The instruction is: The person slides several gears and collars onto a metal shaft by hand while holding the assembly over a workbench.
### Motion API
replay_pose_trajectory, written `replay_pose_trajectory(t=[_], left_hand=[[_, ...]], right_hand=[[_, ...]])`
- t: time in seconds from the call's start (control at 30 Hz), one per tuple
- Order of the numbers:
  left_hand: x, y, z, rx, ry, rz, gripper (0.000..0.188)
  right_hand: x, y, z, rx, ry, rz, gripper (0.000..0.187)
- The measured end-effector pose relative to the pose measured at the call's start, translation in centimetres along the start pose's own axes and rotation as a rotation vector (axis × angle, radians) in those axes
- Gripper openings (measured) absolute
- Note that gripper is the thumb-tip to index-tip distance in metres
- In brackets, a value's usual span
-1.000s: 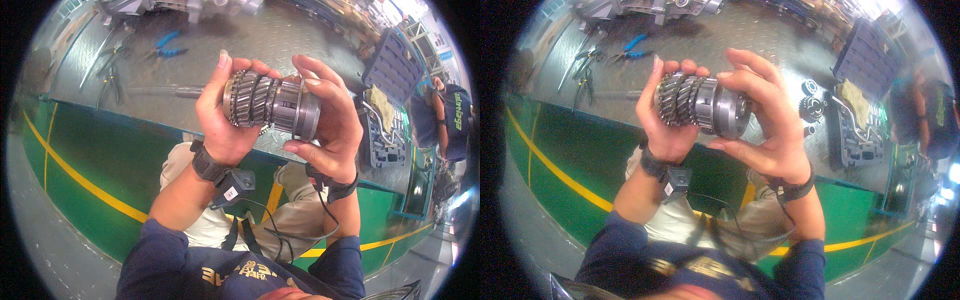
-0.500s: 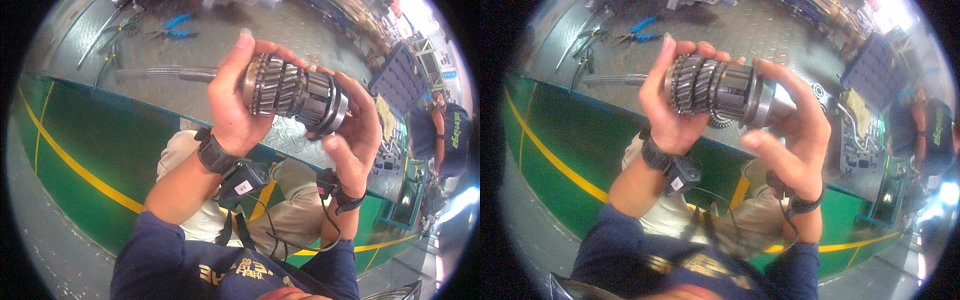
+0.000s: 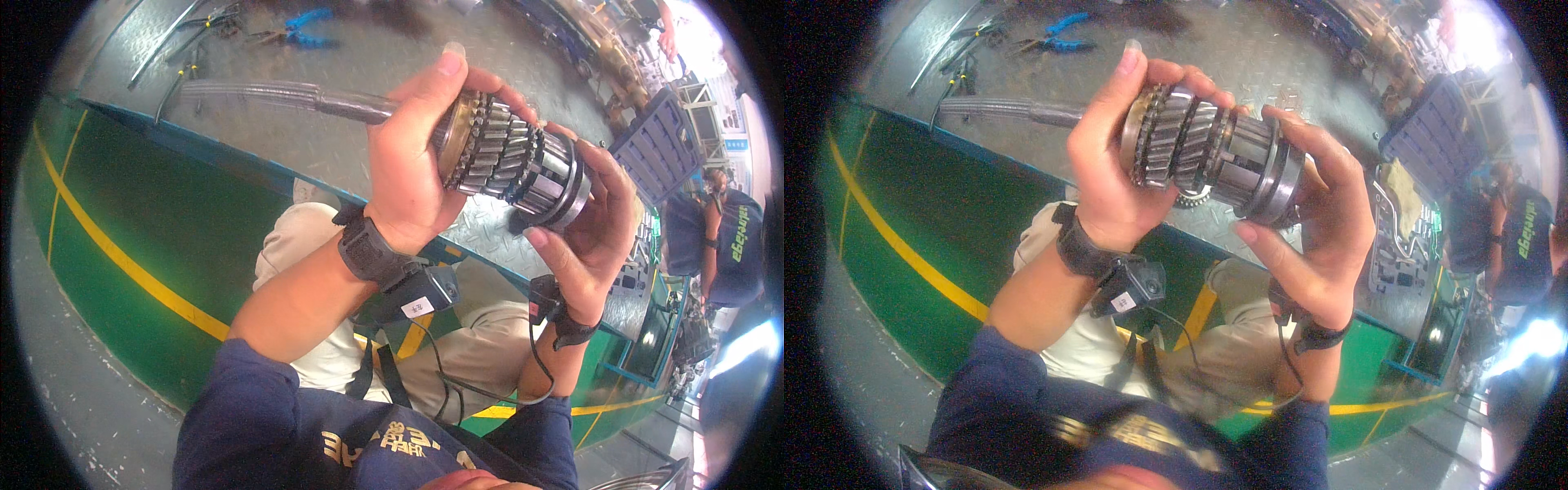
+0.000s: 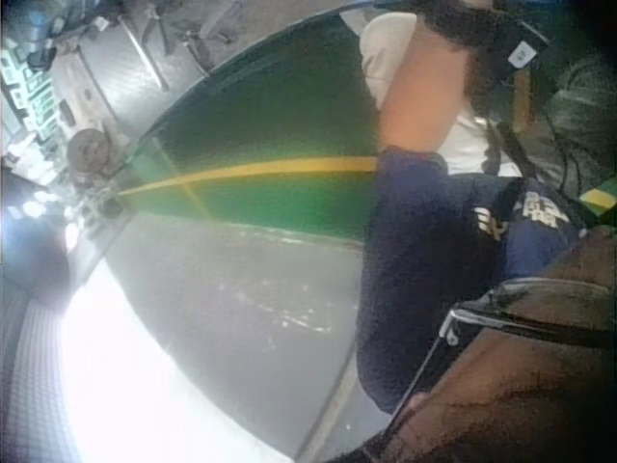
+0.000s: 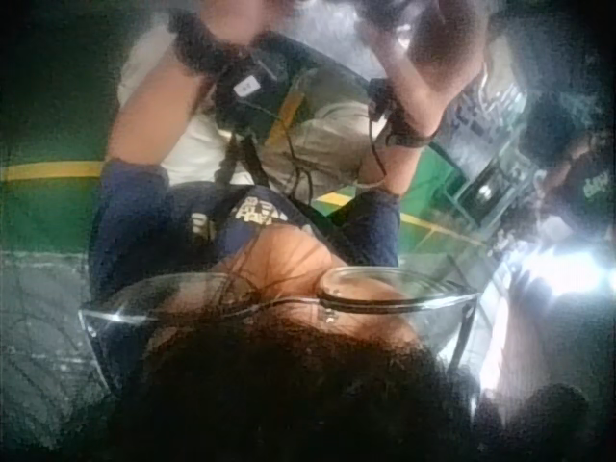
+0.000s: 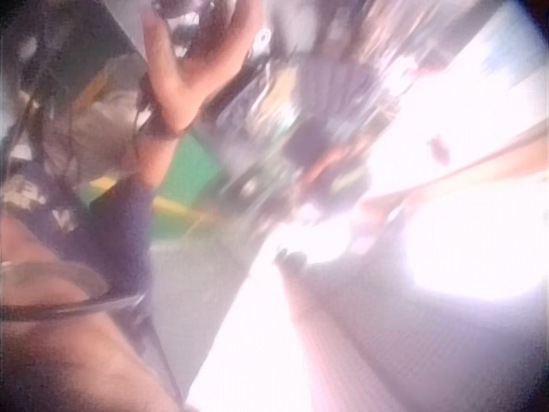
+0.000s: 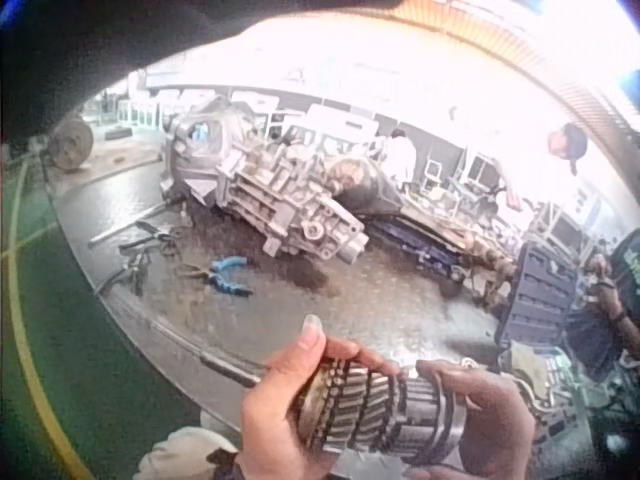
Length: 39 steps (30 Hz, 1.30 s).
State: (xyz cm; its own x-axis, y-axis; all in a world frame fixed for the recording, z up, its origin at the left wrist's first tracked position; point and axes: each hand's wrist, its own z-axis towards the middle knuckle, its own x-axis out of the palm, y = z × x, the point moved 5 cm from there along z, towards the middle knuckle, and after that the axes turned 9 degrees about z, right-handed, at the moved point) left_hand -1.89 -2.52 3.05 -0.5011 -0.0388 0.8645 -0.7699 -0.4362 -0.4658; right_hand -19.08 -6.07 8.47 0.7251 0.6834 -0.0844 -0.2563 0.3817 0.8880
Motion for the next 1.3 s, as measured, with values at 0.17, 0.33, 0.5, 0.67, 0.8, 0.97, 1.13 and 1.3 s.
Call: replay_pose_trajectory(t=[0.17, 0.33, 0.5, 0.67, 0.8, 0.97, 1.13, 1.3], left_hand=[[-0.3, 0.1, 0.1, 0.035, 0.006, 0.072, 0.041], [-0.1, 0.0, 0.0, 0.029, -0.014, 0.091, 0.041], [-0.5, -0.1, 0.3, 0.038, -0.023, 0.091, 0.041], [-0.3, 0.0, 0.1, 0.054, -0.014, 0.124, 0.041], [-0.2, -0.1, 0.0, 0.05, -0.027, 0.148, 0.042], [0.1, 0.2, -0.1, 0.046, -0.045, 0.053, 0.04], [0.2, 0.0, 0.0, 0.057, -0.083, 0.036, 0.038], [0.0, 0.1, 0.0, 0.063, -0.081, 0.017, 0.038]], right_hand=[[0.0, -0.2, 0.2, -0.074, 0.013, -0.034, 0.082], [-0.4, -0.4, 0.3, -0.1, 0.03, -0.036, 0.079], [0.1, -0.1, 0.2, -0.136, 0.004, -0.194, 0.075], [-0.3, -0.7, 0.1, -0.191, 0.017, -0.196, 0.074], [-0.5, -1.1, -0.3, -0.203, 0.024, -0.129, 0.072], [-0.6, -0.9, -0.1, -0.226, 0.015, -0.212, 0.068], [-0.3, -0.4, 0.0, -0.36, 0.019, -0.428, 0.066], [0.8, -0.2, 0.0, -0.195, 0.005, -0.429, 0.075]])
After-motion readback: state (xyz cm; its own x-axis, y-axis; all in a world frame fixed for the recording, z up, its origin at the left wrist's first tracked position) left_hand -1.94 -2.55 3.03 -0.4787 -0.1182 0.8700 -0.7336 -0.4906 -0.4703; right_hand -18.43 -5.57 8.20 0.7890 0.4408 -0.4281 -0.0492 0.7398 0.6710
